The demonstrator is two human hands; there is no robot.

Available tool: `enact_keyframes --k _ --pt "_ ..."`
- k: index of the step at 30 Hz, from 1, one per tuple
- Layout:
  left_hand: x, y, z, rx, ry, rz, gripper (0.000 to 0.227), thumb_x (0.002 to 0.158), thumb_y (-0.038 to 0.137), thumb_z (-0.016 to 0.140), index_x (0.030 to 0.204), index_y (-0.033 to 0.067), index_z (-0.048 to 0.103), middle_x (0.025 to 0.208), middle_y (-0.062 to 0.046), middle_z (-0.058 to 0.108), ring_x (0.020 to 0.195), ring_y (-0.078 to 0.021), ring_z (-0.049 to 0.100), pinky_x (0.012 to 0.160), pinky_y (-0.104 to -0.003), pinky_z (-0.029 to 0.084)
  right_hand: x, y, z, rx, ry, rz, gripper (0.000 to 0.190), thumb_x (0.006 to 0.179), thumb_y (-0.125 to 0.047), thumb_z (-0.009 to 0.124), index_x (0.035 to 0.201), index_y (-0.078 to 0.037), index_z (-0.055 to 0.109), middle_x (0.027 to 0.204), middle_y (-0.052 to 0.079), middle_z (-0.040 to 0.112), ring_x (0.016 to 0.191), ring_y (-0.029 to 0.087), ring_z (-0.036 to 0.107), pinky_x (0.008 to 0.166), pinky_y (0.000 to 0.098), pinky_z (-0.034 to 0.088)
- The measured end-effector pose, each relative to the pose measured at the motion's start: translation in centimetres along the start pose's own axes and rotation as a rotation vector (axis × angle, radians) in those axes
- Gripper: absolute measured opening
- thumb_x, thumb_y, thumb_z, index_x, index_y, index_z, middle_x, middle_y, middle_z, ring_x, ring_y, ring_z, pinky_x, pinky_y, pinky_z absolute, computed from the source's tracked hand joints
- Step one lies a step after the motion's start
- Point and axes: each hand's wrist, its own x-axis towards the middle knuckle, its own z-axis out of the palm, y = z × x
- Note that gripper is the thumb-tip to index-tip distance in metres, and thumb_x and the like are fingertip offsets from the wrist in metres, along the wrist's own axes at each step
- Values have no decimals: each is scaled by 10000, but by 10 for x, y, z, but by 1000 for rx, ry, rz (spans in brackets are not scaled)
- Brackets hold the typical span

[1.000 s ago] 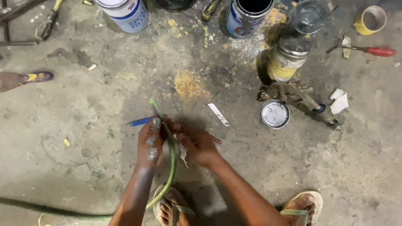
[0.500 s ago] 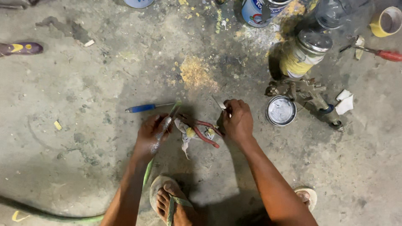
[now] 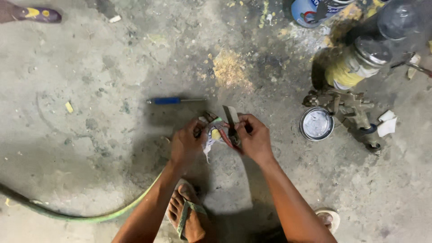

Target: The person cleans a green hose end with a white cloth, then uses a blue screwdriver to scrape and clean the hose end. The person also uses pliers to grip and adjust the hose end.

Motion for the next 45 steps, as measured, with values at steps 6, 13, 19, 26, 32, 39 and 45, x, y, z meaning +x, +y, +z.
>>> enact_keyframes --k 6,13,19,26,32,39,45 --pt "5 0 13 78 93 61 124 859 275 711 908 171 665 730 -113 700 726 -361 719 611 -485 559 -19 -40 11 -185 -64 -178 235 936 -37 600 1140 -68 712 965 201 728 936 381 701 773 494 583" --pt "0 5 15 27 63 -110 141 837 393 722 920 284 687 721 -11 715 752 -294 731 645 -445 582 -22 -27 22 -461 29 -380 215 920 -44 674 1129 -5 710 957 223 707 893 442 679 727 512 582" --pt "3 2 23 128 210 72 200 824 343 753 923 214 636 830 -42 671 672 -382 702 539 -548 568 -20 -8 29 -517 102 -586 201 892 -60 705 1082 -99 755 868 85 687 779 318 693 633 376 583" --pt "5 14 20 192 174 176 170 904 297 644 1056 221 641 1022 -5 583 732 -378 700 574 -518 587 -20 1 28 -636 96 -590 307 836 -15 702 1131 -89 738 848 120 645 752 356 669 605 434 563" --pt "10 16 23 213 179 197 168 952 338 583 1073 250 661 938 15 590 721 -342 698 572 -493 581 -18 -1 24 -670 122 -595 341 886 -59 694 1224 -95 715 842 111 656 749 344 680 624 417 570" --pt "12 15 23 235 148 208 215 912 348 629 1092 244 684 916 21 584 757 -299 699 577 -483 593 -20 6 26 -591 125 -597 267 889 -86 727 1155 -101 744 841 97 668 775 325 698 637 397 576" --pt "12 15 21 183 144 212 181 915 284 645 1081 234 696 886 18 573 762 -307 686 588 -477 594 -22 3 25 -554 88 -593 323 911 -33 665 1224 -94 717 810 69 626 744 320 672 603 412 579"
